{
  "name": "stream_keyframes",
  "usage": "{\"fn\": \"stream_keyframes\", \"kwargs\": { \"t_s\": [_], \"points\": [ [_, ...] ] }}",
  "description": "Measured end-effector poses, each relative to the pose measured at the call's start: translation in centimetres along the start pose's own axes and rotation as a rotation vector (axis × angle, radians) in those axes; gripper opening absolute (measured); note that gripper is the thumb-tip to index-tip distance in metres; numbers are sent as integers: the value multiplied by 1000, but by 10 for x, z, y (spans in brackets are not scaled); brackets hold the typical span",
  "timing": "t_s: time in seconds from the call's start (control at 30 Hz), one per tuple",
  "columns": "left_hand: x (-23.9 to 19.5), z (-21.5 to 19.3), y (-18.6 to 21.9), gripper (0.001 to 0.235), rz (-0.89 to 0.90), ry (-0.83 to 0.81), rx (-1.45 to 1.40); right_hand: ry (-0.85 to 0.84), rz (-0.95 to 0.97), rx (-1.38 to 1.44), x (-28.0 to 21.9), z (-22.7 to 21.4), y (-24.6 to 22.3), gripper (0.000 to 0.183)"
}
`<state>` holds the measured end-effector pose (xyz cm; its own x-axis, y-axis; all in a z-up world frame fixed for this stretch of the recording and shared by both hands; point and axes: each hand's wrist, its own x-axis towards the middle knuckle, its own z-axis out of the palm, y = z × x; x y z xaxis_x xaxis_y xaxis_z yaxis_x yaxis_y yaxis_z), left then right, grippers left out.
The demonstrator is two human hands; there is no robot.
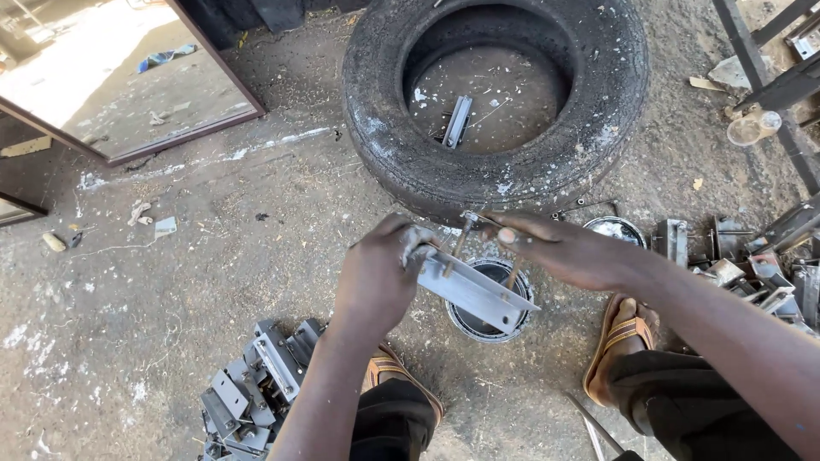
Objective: Painting a metal bracket with a brush and grey paint in a workshop environment.
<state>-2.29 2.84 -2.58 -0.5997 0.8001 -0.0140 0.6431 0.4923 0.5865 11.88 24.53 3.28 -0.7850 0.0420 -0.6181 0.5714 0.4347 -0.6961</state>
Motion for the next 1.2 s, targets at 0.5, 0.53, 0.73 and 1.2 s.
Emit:
{"fn": "stream_keyframes", "kwargs": {
  "t_s": [0.5,0.53,0.73,1.2],
  "points": [
    [1,-11,-15,12,-251,12,-266,-250,-156,-167,17,-7,38,128],
    [1,-11,-15,12,-252,9,-267,-250,-154,-165,14,-7,35,128],
    [5,-22,-4,12,-306,36,-403,-308,-137,-138,14,-12,35,119],
    [6,-36,19,16,-582,-29,-316,-57,89,456,25,-11,39,108]
  ]
}}
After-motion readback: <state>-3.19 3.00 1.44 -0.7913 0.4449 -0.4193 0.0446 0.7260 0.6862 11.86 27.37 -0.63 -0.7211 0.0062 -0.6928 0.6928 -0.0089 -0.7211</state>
